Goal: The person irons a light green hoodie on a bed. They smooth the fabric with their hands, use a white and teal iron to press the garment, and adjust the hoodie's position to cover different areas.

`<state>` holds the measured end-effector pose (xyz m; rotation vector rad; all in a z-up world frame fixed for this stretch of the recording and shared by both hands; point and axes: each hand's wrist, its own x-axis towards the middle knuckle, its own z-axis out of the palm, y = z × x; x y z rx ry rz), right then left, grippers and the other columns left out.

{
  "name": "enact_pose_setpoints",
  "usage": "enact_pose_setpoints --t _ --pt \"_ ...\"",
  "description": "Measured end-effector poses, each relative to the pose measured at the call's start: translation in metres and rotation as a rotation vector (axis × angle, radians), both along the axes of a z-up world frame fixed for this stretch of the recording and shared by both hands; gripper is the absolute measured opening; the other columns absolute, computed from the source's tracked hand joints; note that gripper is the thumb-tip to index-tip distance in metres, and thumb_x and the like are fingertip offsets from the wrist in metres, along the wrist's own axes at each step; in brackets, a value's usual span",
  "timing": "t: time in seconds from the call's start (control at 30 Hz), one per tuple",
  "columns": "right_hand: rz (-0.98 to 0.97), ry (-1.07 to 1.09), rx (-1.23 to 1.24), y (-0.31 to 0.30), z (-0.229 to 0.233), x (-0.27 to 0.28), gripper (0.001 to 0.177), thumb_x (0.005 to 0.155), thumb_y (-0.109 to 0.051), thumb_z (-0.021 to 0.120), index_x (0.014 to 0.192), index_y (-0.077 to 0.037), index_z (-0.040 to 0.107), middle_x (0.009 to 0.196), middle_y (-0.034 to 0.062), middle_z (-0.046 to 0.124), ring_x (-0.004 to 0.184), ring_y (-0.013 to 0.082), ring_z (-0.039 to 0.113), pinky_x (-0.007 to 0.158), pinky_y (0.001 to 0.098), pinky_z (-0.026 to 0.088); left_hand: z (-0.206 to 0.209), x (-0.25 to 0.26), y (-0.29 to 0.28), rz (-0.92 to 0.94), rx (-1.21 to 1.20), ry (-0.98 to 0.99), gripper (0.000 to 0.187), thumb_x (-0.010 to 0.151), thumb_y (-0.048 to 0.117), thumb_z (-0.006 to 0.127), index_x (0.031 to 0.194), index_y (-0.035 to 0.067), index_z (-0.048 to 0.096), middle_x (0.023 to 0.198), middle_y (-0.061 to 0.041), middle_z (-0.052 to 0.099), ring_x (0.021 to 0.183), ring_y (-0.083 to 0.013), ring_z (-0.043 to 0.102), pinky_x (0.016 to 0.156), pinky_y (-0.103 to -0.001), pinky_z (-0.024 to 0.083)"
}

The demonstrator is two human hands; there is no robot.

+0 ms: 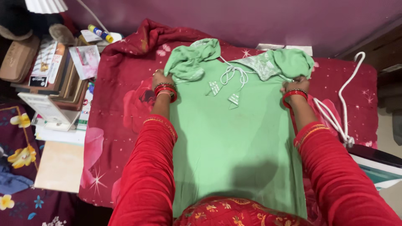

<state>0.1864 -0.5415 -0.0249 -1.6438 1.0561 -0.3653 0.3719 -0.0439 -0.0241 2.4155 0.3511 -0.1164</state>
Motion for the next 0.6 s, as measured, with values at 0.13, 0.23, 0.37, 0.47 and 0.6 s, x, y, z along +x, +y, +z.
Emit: enact_pose_setpoints --t 0.13,0.23,0.37,0.47,0.6 --pt "-0.064 -0.221 -0.048 0.012 -0.012 0.005 0.035 0.086 0.012 0.064 0.12 0.007 0.056 0.093 0.0107 0.061 0.069 0.0198 0.065 0.058 0.0323 0.056 -0.003 -0.006 -0.01 0.128 0.077 -0.076 0.035 0.084 0.033 0.079 0.111 0.01 0.074 0.104 -0.019 0.074 0.096 -0.0392 0.071 0.082 -0.049 0.054" --pt "0.032 -0.277 -0.38 0.029 -0.01 -0.008 0.051 0.088 0.007 0.08 0.13 0.006 0.051 0.115 0.0169 0.059 0.099 0.0249 0.062 0.085 0.0383 0.054 -0.013 -0.005 -0.001 0.062 -0.001 -0.057 0.04 0.086 0.036 0.079 0.112 0.006 0.073 0.104 -0.019 0.074 0.096 -0.0369 0.071 0.083 -0.046 0.055" --pt "0.203 -0.246 -0.4 0.094 0.007 -0.077 0.082 0.084 -0.006 0.077 0.152 0.0 0.031 0.154 0.0196 0.034 0.131 0.0327 0.049 0.103 0.0452 0.048 -0.036 -0.011 0.032 -0.118 -0.37 -0.123 0.049 0.086 0.027 0.083 0.122 0.0 0.063 0.101 -0.013 0.068 0.091 -0.0251 0.066 0.083 -0.037 0.055" --pt "0.496 -0.164 -0.779 0.158 0.039 -0.177 0.084 0.088 -0.009 0.079 0.155 0.002 0.03 0.162 0.0275 0.026 0.151 0.0467 0.03 0.124 0.0542 0.03 -0.048 -0.073 0.071 -0.175 -0.552 -0.261 0.052 0.091 0.017 0.079 0.132 -0.003 0.056 0.107 -0.006 0.063 0.097 -0.0175 0.061 0.088 -0.032 0.053" --pt "0.754 0.13 -0.85 0.195 0.056 -0.312 0.078 0.088 -0.035 0.073 0.149 0.0 0.04 0.16 0.03 0.031 0.15 0.0478 0.029 0.123 0.0589 0.026 -0.032 -0.235 0.124 -0.005 -0.709 -0.283 0.04 0.101 0.019 0.07 0.133 -0.001 0.055 0.106 -0.002 0.063 0.097 -0.0121 0.061 0.092 -0.028 0.053"
